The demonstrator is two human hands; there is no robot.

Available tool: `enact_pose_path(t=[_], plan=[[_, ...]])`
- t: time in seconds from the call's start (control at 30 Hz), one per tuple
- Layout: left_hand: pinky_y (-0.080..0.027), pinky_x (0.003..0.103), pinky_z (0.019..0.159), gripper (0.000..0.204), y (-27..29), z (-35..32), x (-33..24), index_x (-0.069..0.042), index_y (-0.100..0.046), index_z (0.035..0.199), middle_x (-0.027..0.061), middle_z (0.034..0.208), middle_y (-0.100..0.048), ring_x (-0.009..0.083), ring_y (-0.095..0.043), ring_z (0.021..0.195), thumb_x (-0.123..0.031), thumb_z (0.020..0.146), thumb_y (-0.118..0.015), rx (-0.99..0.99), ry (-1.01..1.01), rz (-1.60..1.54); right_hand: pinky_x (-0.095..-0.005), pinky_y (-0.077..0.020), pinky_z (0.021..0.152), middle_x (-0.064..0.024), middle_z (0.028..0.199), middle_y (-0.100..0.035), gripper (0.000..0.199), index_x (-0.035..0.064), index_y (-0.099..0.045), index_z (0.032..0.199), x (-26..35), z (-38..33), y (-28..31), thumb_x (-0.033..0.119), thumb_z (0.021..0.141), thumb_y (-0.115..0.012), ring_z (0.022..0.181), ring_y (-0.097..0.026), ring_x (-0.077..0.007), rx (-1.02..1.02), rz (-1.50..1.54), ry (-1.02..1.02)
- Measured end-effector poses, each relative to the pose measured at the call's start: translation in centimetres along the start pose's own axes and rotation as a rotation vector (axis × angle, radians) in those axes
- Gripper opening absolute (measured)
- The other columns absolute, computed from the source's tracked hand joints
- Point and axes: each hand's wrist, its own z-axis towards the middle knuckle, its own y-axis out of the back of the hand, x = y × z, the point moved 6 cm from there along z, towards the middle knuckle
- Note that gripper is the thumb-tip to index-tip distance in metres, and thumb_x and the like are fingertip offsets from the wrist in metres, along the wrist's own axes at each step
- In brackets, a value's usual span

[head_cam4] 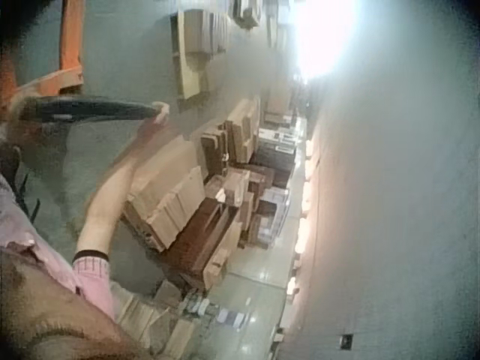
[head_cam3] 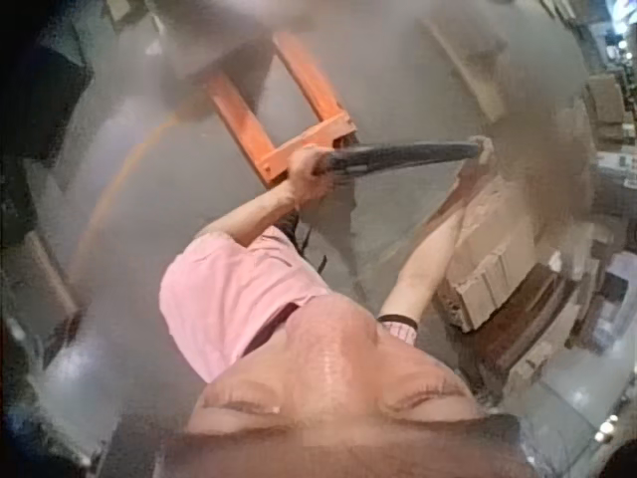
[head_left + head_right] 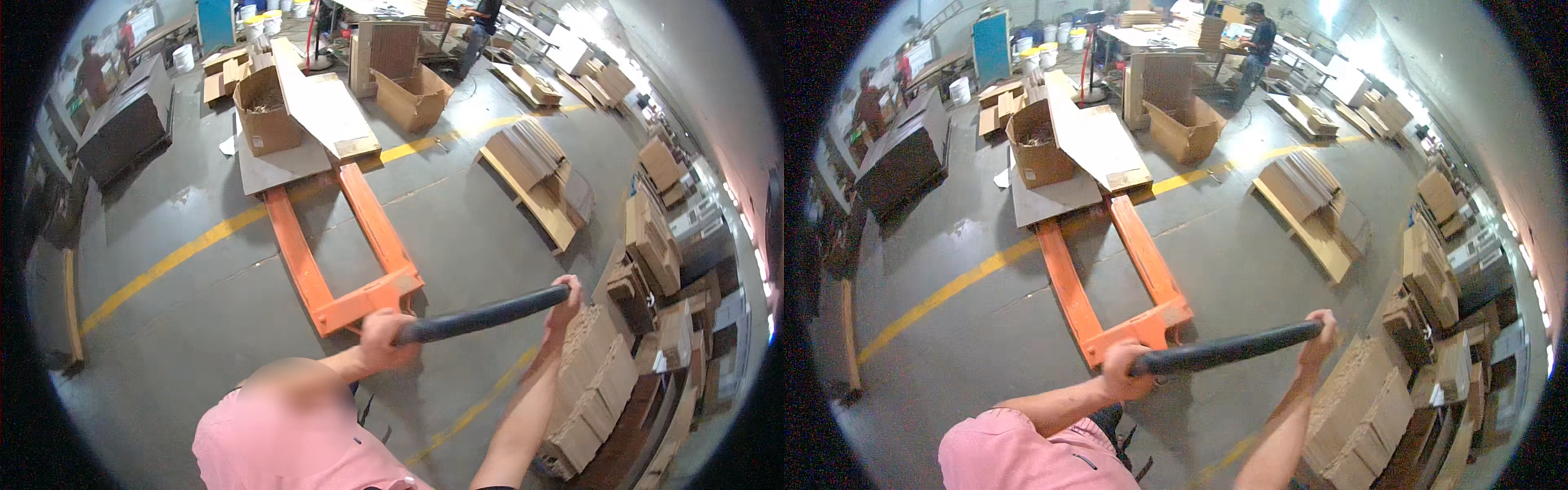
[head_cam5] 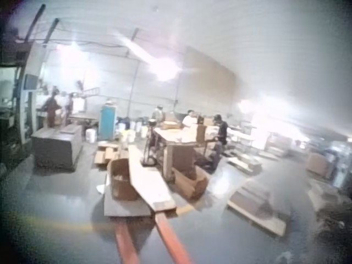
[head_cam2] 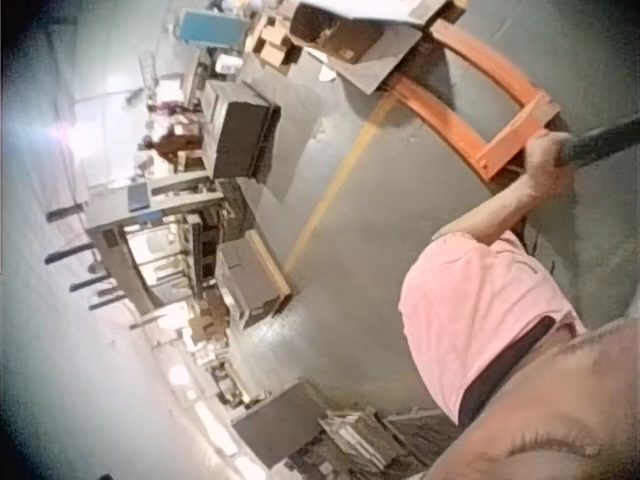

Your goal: The person positions a pallet jack under a pallet of panels, pumps the handle to lift the load, pulls the pallet jack across the factory floor, lowers the pallet, and walks over to a workstation.

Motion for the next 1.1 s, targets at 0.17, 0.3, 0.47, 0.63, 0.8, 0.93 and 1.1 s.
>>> enact_pose_path(t=[0.17, 0.3, 0.47, 0.63, 0.8, 0.93, 1.1], plan=[[-0.045, 0.038, 0.055, 0.022, 2.2, 4.7, 3.9, -0.004, -0.065, 0.084, 0.0098, 0.068, -0.061, 0.0279, -0.057, 0.058, -0.008, 0.064, -0.073, -0.303, 0.097, 0.032, -0.0361, -0.0397, 0.07, -0.008, 0.071, -0.055, 0.034, 0.0066, -0.054, 0.07, 1.7, 6.6, -8.8, 0.027, 0.093, -0.039, 0.069, -0.049, -0.0231, 0.03, -0.168, 0.148], [-0.047, 0.037, 0.056, 0.026, 1.4, 6.9, 4.8, -0.005, -0.066, 0.088, 0.0084, 0.071, -0.063, 0.0271, -0.058, 0.058, -0.008, 0.064, -0.075, -0.346, 0.047, 0.179, -0.0394, -0.0405, 0.074, -0.0084, 0.074, -0.059, 0.028, 0.0061, -0.056, 0.077, -0.4, 13.7, -16.8, 0.025, 0.093, -0.042, 0.071, -0.052, -0.0262, 0.229, 0.016, 0.083], [-0.047, 0.038, 0.058, 0.029, 1.8, 10.9, 7.3, -0.006, -0.065, 0.095, 0.0085, 0.076, -0.064, 0.0281, -0.06, 0.062, -0.006, 0.068, -0.075, -0.504, 0.01, 0.343, -0.0347, -0.0445, 0.07, -0.006, 0.075, -0.061, 0.008, 0.0062, -0.055, 0.086, 2.2, 20.3, -27.9, 0.011, 0.091, -0.051, 0.072, -0.058, -0.0224, 0.214, 0.101, 0.638], [-0.047, 0.046, 0.061, 0.022, 10.1, 13.1, 14.6, -0.009, -0.061, 0.098, 0.0166, 0.081, -0.064, 0.0398, -0.061, 0.07, -0.013, 0.079, -0.071, -0.774, 0.21, 0.764, -0.0459, -0.0453, 0.072, -0.021, 0.082, -0.063, 0.03, -0.0007, -0.06, 0.087, 5.4, 22.4, -39.6, 0.022, 0.098, -0.043, 0.077, -0.061, -0.0364, 0.324, 0.106, 0.645], [-0.048, 0.051, 0.068, 0.019, 16.9, 18.6, 17.6, -0.006, -0.06, 0.103, 0.0225, 0.085, -0.066, 0.0451, -0.062, 0.083, -0.022, 0.093, -0.06, -0.751, 0.528, 0.837, -0.0475, -0.0447, 0.074, -0.0294, 0.085, -0.064, 0.054, -0.0072, -0.061, 0.087, 4.7, 24.1, -47.9, 0.039, 0.101, -0.036, 0.081, -0.061, -0.0435, 0.657, 0.232, 0.187], [-0.049, 0.048, 0.068, 0.023, 20.6, 12.8, 18.7, -0.006, -0.061, 0.109, 0.0211, 0.086, -0.068, 0.0424, -0.064, 0.082, -0.024, 0.094, -0.059, -0.752, 0.61, 0.907, -0.0498, -0.0417, 0.087, -0.0311, 0.1, -0.063, 0.059, -0.0064, -0.063, 0.096, 8.4, 17.6, -44.3, 0.042, 0.1, -0.029, 0.103, -0.058, -0.0465, 0.715, 0.23, 0.262], [-0.05, 0.042, 0.073, 0.021, 12.8, 8.2, 14.7, -0.003, -0.061, 0.105, 0.0184, 0.085, -0.066, 0.037, -0.065, 0.084, -0.019, 0.093, -0.06, -0.835, 0.525, 0.828, -0.044, -0.0436, 0.08, -0.0253, 0.09, -0.062, 0.051, -0.0036, -0.061, 0.096, 4.5, 15.1, -34.1, 0.037, 0.1, -0.03, 0.088, -0.06, -0.0377, 0.796, 0.449, 0.284]])
